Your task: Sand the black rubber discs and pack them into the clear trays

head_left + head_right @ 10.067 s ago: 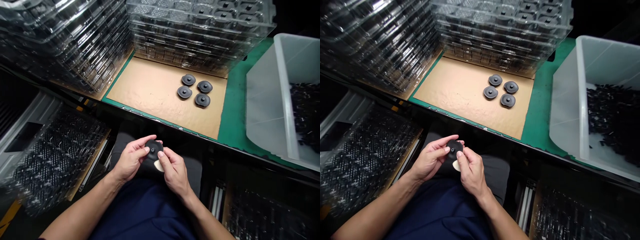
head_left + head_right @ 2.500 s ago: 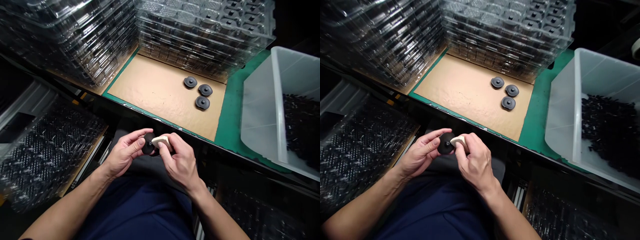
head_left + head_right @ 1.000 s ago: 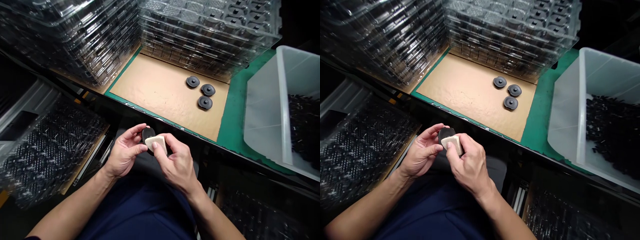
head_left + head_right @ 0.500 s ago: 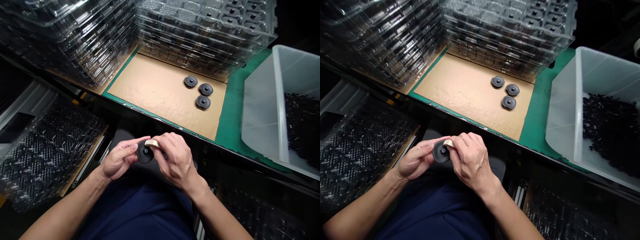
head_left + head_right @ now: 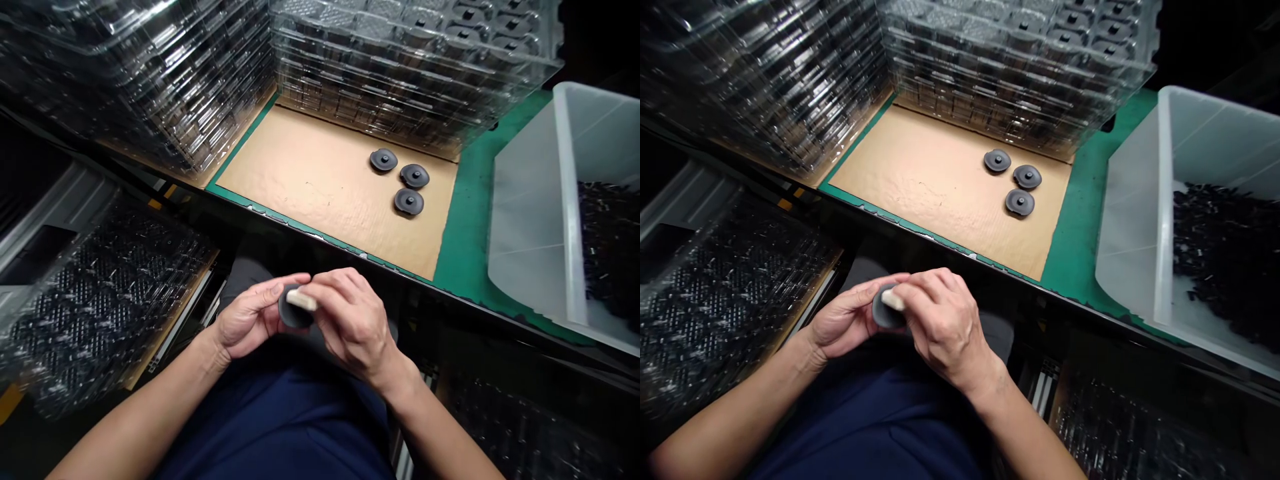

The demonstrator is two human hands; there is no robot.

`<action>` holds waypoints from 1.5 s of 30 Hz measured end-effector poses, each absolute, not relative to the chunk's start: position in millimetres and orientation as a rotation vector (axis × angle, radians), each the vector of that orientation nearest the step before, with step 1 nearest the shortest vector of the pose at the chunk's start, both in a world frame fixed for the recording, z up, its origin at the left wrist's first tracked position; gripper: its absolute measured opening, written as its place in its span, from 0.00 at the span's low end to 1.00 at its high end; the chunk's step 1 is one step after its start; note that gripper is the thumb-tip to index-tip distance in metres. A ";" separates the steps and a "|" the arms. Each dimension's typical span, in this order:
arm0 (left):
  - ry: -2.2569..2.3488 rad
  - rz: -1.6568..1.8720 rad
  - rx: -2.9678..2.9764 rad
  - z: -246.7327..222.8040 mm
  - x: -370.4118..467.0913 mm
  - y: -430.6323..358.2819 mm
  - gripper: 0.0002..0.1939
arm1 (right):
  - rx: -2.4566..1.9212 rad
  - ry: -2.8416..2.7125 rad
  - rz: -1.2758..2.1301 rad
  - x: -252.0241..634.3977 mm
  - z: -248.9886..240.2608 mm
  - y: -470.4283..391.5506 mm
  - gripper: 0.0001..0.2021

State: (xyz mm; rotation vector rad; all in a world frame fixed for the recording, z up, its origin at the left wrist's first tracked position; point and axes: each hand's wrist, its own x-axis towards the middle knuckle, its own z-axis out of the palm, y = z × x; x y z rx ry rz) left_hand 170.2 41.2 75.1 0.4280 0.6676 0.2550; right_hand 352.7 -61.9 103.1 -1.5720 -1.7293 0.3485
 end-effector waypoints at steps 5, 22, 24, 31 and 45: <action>0.764 0.531 0.607 78.0 175.3 43.1 0.31 | -1.799 -1.192 0.801 334.4 103.1 -61.2 0.09; 0.656 0.362 0.581 86.6 164.5 42.9 0.28 | -1.553 -1.578 0.433 350.6 112.6 -53.4 0.08; 0.640 0.374 0.553 87.5 166.9 40.4 0.30 | -1.452 -1.426 0.490 353.6 108.3 -57.7 0.10; 0.626 0.439 0.608 99.2 182.8 39.2 0.29 | -1.446 -0.718 1.157 347.2 80.8 -79.9 0.16; 0.755 0.363 0.881 87.2 226.7 31.5 0.30 | -1.559 -0.658 0.924 341.1 70.8 -76.1 0.21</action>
